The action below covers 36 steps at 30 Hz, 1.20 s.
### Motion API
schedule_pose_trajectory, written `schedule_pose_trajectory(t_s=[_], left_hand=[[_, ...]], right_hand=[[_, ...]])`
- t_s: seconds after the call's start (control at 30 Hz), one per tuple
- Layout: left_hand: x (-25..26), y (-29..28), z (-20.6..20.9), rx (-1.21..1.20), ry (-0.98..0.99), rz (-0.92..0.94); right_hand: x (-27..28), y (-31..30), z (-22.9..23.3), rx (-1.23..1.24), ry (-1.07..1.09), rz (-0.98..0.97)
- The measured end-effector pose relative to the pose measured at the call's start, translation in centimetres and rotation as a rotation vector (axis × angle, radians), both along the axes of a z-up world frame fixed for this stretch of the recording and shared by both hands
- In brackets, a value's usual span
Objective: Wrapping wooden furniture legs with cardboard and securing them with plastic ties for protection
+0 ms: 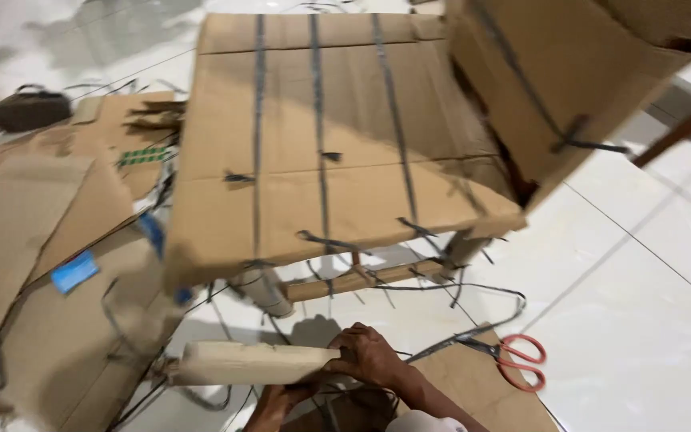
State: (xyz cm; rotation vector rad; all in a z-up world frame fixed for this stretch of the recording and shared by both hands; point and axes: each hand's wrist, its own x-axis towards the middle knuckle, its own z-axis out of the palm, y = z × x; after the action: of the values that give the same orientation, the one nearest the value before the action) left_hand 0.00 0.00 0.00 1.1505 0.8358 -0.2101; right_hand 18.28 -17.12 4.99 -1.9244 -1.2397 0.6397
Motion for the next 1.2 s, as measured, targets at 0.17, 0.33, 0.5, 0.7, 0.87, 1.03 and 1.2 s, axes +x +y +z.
schedule_pose_trajectory(t_s=[0.17, 0.33, 0.5, 0.7, 0.87, 1.03, 1.2], left_hand=[[-6.2, 1.0, -1.4, 0.076, -0.232, 0.287], [-11.7, 1.1, 2.1, 0.174, -0.112, 0.64], [-17.9, 0.2, 3.3, 0.822, 0.128, 0.739], [-23.4, -3.5, 5.4, 0.757, 0.068, 1.047], [-28.0, -6.1, 5.8, 0.813, 0.282, 1.124], [-31.8, -7.8, 8.9, 0.705, 0.346, 1.189], [-35.7, -11.3, 8.9, 0.766, 0.423, 1.204]], right_hand=[[-1.9, 5.4, -1.6, 0.05, -0.075, 0.139], [-5.7, 10.7, -2.3, 0.105, -0.037, 0.154], [-10.8, 14.9, -0.7, 0.163, 0.147, 0.258], [-18.0, 17.3, 3.3, -0.084, 0.446, 0.517], [-23.1, 18.5, 2.8, -0.155, 0.498, 0.709], [-27.3, 18.7, 2.6, -0.167, 0.525, 0.905], [-30.6, 18.8, 3.8, -0.254, 0.444, 1.121]])
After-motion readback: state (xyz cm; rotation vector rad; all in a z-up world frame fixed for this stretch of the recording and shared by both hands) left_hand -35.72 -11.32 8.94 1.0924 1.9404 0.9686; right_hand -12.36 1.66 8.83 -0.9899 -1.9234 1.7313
